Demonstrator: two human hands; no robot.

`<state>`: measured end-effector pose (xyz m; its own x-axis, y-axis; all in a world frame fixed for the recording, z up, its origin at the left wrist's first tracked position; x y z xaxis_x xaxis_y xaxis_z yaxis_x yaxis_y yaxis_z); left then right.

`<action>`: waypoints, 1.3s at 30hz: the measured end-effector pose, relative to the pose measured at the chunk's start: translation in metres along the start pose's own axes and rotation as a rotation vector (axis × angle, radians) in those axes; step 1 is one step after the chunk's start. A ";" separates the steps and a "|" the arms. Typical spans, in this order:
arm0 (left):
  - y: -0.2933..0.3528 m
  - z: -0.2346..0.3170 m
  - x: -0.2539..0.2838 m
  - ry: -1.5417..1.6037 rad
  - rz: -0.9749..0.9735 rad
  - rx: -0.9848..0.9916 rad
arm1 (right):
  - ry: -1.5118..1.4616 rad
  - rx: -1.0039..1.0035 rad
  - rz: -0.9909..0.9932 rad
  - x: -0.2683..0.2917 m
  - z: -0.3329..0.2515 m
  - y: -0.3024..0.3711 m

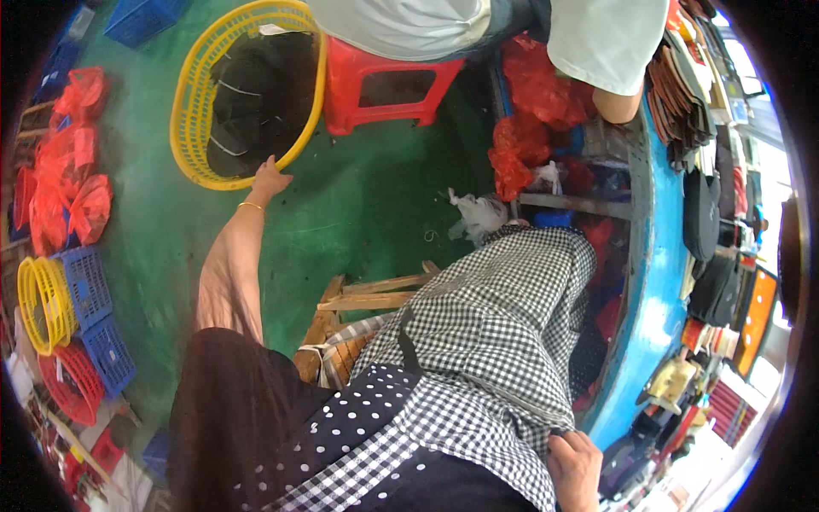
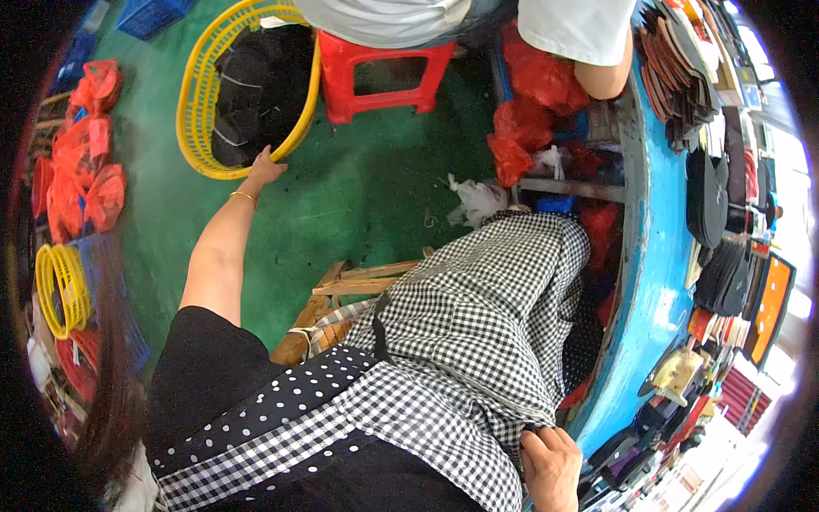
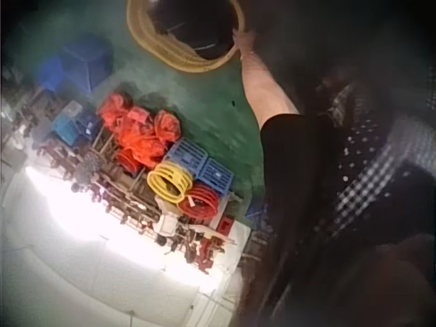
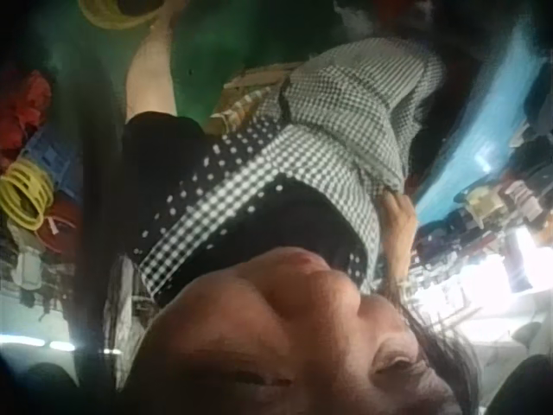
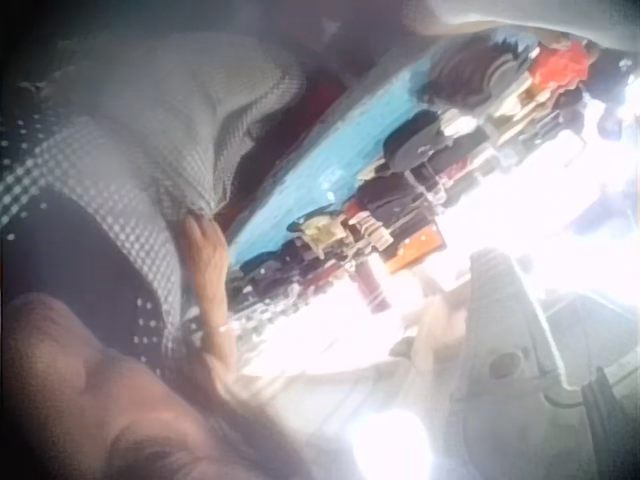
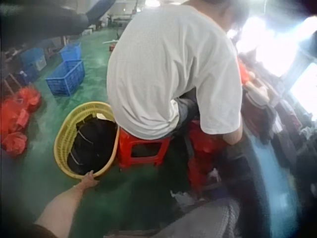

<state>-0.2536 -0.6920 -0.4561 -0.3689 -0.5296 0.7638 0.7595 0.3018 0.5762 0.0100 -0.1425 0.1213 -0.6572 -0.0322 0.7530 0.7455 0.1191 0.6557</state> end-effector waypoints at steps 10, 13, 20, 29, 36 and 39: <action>-0.031 -0.026 -0.028 -0.184 -0.070 -0.079 | -0.026 -0.305 0.045 -0.022 -0.006 0.007; -0.028 -0.024 -0.025 -0.144 -0.027 -0.145 | -0.078 -0.250 0.078 -0.024 -0.008 0.002; -0.041 -0.028 -0.025 -0.255 -0.174 -0.115 | -0.410 -0.439 0.176 -0.060 0.035 0.002; -0.037 -0.036 -0.030 -0.284 -0.187 -0.094 | -0.279 -0.525 0.307 -0.082 0.040 -0.001; -0.025 -0.034 -0.028 -0.172 -0.114 -0.146 | -0.369 -0.321 0.186 -0.041 0.037 -0.013; -0.010 -0.038 -0.041 -0.159 -0.100 -0.201 | -0.390 -0.319 0.115 -0.032 0.032 -0.008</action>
<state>-0.2257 -0.7035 -0.5038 -0.5146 -0.4129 0.7515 0.8004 0.0829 0.5937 0.0212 -0.1106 0.0902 -0.5165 0.3425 0.7848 0.7720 -0.2103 0.5998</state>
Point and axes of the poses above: each hand's wrist, its own y-axis away from the middle knuckle, its own x-axis out of the back of the hand, z = x × y, the point moved 9 cm from there along -y, towards the middle knuckle, and after that the axes turned 5 degrees about y, right-handed, at the moved point
